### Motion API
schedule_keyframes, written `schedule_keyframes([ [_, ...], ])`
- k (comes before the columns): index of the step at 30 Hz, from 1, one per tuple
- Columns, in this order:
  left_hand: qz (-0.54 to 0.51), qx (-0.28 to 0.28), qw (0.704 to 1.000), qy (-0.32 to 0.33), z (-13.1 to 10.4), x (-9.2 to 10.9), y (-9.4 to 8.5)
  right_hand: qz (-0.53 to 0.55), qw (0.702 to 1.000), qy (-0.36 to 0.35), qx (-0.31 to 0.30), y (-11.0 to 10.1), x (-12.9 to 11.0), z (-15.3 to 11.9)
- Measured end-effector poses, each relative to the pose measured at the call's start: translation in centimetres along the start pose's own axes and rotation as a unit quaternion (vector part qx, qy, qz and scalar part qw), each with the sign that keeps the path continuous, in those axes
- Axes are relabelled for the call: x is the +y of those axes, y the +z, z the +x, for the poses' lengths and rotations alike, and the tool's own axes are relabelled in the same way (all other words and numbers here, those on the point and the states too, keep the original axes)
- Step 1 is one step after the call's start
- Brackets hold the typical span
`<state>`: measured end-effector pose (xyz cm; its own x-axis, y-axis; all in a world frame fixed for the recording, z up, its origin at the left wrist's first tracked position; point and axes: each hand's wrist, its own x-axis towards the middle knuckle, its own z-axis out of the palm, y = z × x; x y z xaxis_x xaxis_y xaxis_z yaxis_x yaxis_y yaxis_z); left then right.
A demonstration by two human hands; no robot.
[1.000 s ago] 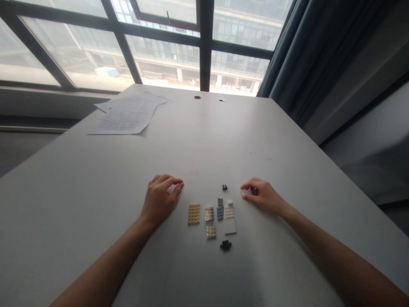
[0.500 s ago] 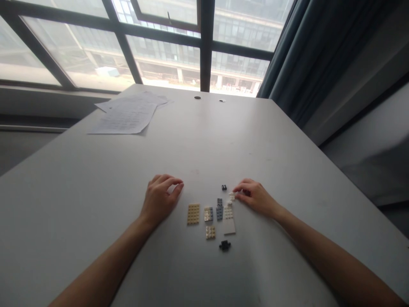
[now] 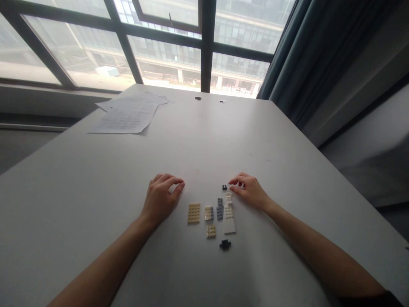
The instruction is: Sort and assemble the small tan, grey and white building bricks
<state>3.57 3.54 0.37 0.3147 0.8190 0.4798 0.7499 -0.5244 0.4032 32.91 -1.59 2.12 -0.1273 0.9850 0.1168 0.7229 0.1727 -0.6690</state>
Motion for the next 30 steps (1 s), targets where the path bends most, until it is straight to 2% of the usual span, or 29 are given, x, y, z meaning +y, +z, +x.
schedule_keyframes([
  [6,-0.001,0.004,1.0,0.0,0.0,-0.1,0.1,-0.024,0.999,-0.016,-0.043,1.0,-0.4,2.0],
  [10,0.002,-0.002,1.0,-0.01,0.1,-0.1,0.1,-0.042,0.998,-0.023,-0.036,0.9,-0.1,2.4],
  [18,-0.009,-0.007,1.0,-0.019,0.2,0.1,0.1,-0.023,0.998,-0.047,0.03,-0.9,-0.5,-1.1],
  [21,-0.005,-0.012,1.0,-0.019,0.2,0.1,0.2,-0.031,0.998,-0.043,0.034,-1.1,-0.7,-1.3],
  [24,0.002,-0.008,1.0,-0.013,0.2,0.0,0.2,-0.036,0.998,-0.043,0.02,-0.2,-1.3,-0.1],
  [30,0.002,-0.01,1.0,-0.015,0.1,0.0,0.2,-0.063,0.995,-0.054,-0.051,2.4,-2.4,2.0],
])
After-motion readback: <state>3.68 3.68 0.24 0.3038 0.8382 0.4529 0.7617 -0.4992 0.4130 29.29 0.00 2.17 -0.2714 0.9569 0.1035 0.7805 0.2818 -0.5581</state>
